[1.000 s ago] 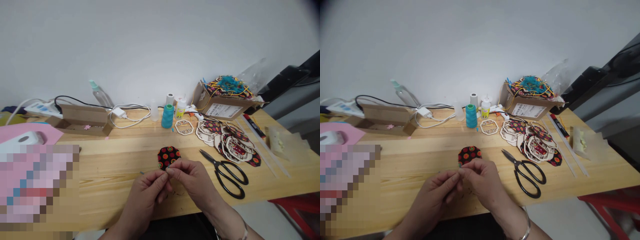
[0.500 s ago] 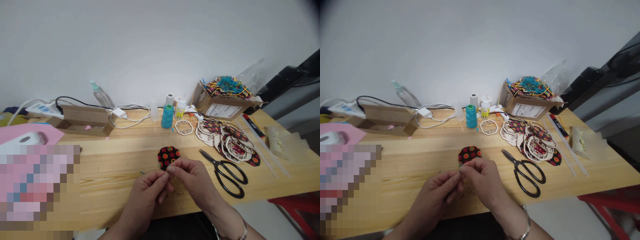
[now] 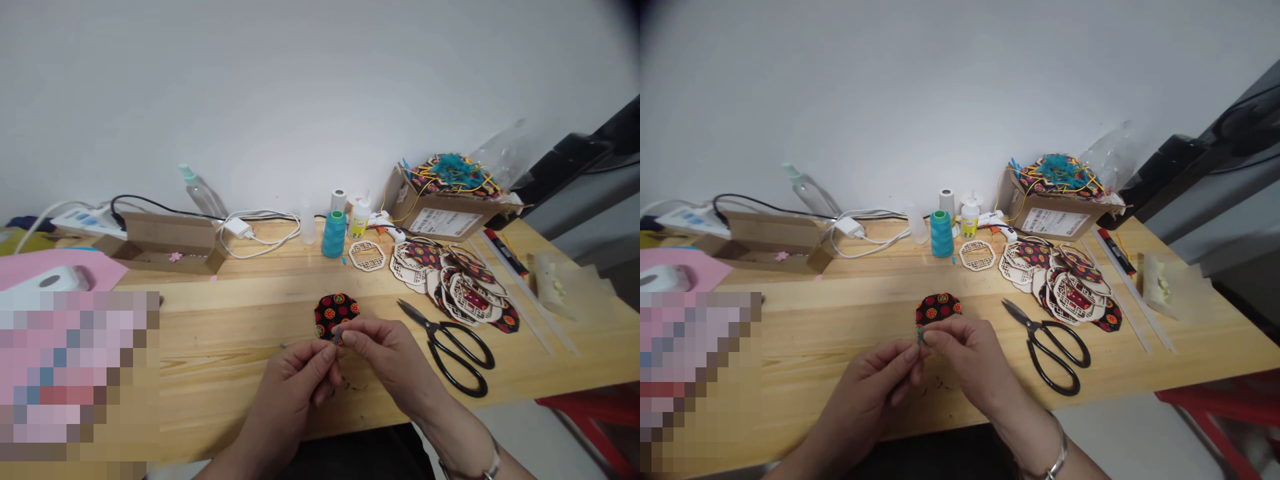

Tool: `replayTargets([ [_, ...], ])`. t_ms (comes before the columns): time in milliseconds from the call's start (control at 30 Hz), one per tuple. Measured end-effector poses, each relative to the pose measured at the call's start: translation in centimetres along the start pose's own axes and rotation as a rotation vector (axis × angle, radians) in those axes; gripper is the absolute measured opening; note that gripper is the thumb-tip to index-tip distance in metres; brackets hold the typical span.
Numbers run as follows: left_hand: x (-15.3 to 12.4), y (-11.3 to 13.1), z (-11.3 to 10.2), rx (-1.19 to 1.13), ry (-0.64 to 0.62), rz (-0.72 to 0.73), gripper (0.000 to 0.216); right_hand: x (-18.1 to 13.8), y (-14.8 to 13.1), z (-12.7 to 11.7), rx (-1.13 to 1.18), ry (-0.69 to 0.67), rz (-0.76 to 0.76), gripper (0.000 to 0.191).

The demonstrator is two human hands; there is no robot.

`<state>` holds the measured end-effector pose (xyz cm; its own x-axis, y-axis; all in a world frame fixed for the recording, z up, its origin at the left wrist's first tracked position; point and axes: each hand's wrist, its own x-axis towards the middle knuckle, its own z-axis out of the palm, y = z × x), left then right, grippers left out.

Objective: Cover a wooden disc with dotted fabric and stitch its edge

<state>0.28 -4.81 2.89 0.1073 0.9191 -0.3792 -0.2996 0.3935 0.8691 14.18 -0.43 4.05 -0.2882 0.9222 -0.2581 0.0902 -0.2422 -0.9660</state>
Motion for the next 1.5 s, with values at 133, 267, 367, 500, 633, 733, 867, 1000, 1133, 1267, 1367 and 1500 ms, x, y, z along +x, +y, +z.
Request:
replayTargets([
  [133, 0.1, 0.0, 0.1, -0.001, 0.003, -0.004, 0.028, 0.0, 0.2, 0.0, 0.076, -0.018, 0.02, 0.015],
  [267, 0.2, 0.1, 0.1, -0.009, 0.041, -0.01, 0.024, 0.2, 0.2, -0.3, 0.103, 0.051, 0.012, 0.031],
  [367, 0.3, 0.1, 0.1, -0.051, 0.053, -0.019, 0.023, 0.2, 0.4, -0.6, 0.121, 0.079, 0.014, 0.035],
  [500, 0.4, -0.2, 0.0, -0.102, 0.048, -0.042, 0.023, 0.2, 0.9, -0.9, 0.11, 0.12, -0.015, 0.034],
  [633, 0.5, -0.3, -0.2, -0.101, 0.048, -0.036, 0.025, 0.2, 0.8, -1.1, 0.091, 0.133, -0.024, 0.033],
  [733, 0.6, -0.3, -0.2, -0.09, 0.068, -0.029, 0.022, 0.2, 0.4, -1.1, 0.079, 0.187, -0.025, 0.028],
  [867, 0.6, -0.3, -0.4, -0.107, 0.077, -0.03, 0.023, 0.3, 0.4, -1.1, 0.12, 0.16, 0.02, 0.024],
  [1000, 0.4, -0.3, -0.5, -0.119, 0.102, -0.029, 0.02, 0.6, 0.7, -1.2, 0.13, 0.177, 0.025, 0.018],
  [1133, 0.3, -0.3, -0.6, -0.165, 0.1, -0.018, 0.02, 0.5, 0.7, -1.1, 0.109, 0.178, 0.011, 0.018],
  [1267, 0.3, -0.3, -0.5, -0.182, 0.102, -0.024, 0.019, 0.1, 0.7, -0.5, -0.016, 0.128, -0.035, 0.018],
  [1367, 0.4, -0.3, -0.4, -0.166, 0.103, -0.029, 0.018, 0.0, 0.7, 0.1, -0.016, 0.101, -0.041, 0.015],
  [1500, 0.4, -0.5, -0.4, -0.116, 0.09, -0.012, 0.026, 0.1, 0.8, 0.8, 0.026, 0.056, -0.045, 0.011],
])
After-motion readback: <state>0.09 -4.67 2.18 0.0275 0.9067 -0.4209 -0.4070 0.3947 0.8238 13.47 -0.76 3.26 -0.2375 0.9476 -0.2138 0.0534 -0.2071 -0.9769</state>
